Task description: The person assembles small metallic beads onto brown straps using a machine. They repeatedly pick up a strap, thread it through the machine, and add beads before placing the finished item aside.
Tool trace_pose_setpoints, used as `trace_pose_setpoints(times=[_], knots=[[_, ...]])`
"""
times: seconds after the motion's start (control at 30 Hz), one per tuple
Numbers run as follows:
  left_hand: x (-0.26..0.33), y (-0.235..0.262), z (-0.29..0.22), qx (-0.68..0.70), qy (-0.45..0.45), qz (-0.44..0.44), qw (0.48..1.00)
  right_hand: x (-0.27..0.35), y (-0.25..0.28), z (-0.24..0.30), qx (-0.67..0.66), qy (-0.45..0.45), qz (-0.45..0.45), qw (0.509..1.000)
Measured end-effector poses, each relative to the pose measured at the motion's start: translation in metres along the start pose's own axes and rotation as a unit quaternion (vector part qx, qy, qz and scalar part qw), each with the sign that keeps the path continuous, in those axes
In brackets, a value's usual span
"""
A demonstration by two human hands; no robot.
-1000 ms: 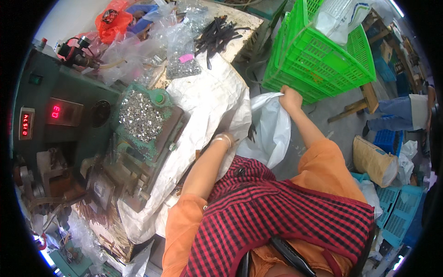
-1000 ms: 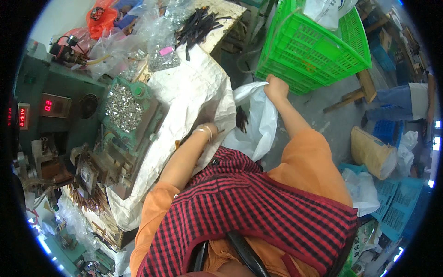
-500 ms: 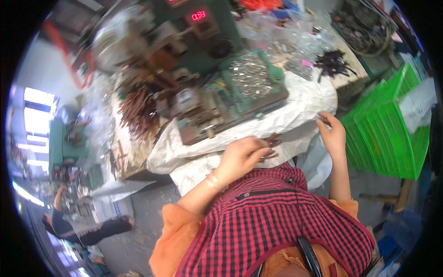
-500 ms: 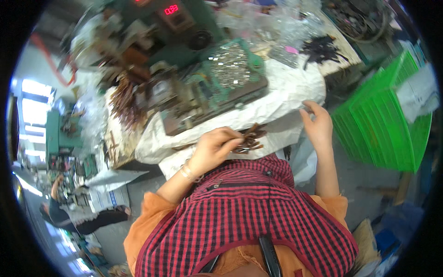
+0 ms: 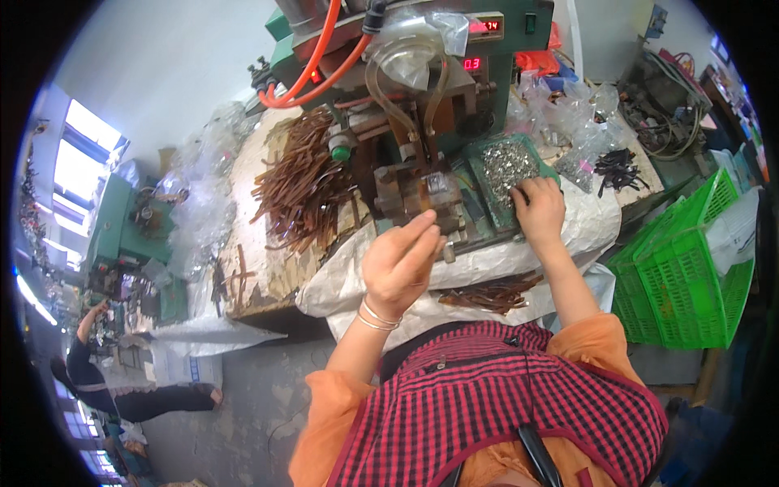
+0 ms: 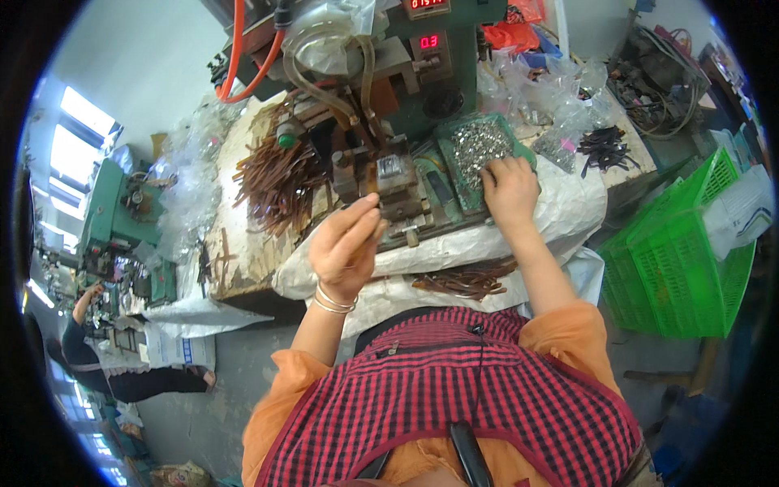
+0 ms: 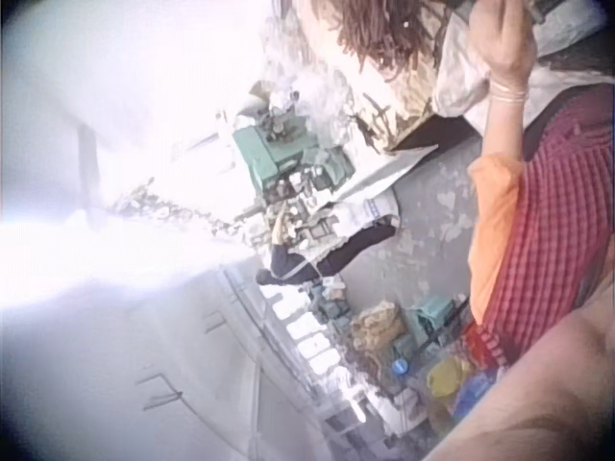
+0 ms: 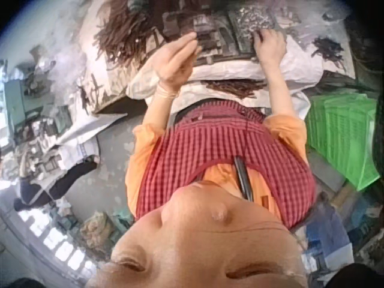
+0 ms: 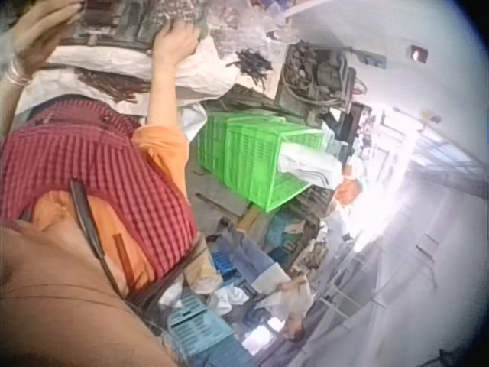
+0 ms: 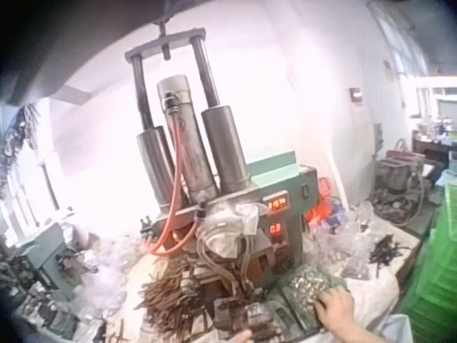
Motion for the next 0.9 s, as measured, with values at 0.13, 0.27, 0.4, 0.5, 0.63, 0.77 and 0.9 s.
trace_pose_setpoints(times=[0.13, 0.27, 0.4, 0.5, 0.63, 0.77, 0.9], knots=[[0.005, -0.033, 0.010, 0.011, -0.010, 0.054, 0.998, -0.004, 0.008, 0.011, -0.032, 0.016, -0.029, 0.999], [0.009, -0.033, 0.015, 0.041, -0.025, 0.063, 0.997, -0.022, 0.007, -0.001, -0.092, -0.005, -0.007, 0.996], [0.009, -0.035, 0.019, 0.048, -0.038, 0.063, 0.996, -0.036, -0.001, -0.038, -0.214, -0.220, 0.055, 0.950], [0.013, -0.034, 0.019, 0.048, -0.036, 0.056, 0.997, -0.030, -0.007, -0.015, -0.100, -0.093, 0.040, 0.990], [0.014, -0.034, 0.019, 0.051, -0.038, 0.046, 0.997, -0.017, -0.024, 0.042, 0.016, 0.147, 0.051, 0.988], [0.017, -0.032, 0.018, 0.063, 0.027, 0.058, 0.996, -0.030, -0.034, 0.037, -0.018, 0.103, 0.077, 0.992], [0.069, 0.031, 0.025, -0.139, 0.113, 0.086, 0.980, -0.020, -0.023, 0.001, -0.160, -0.034, 0.056, 0.985]])
Point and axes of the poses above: each hand's wrist, its own x-axis away from the middle knuckle, its own y-axis out of the back of the hand, z = x × y, the point moved 9 cm from there along -x, towards the middle knuckle, and after that the axes turned 14 degrees about -y, right-handed, at the moved point
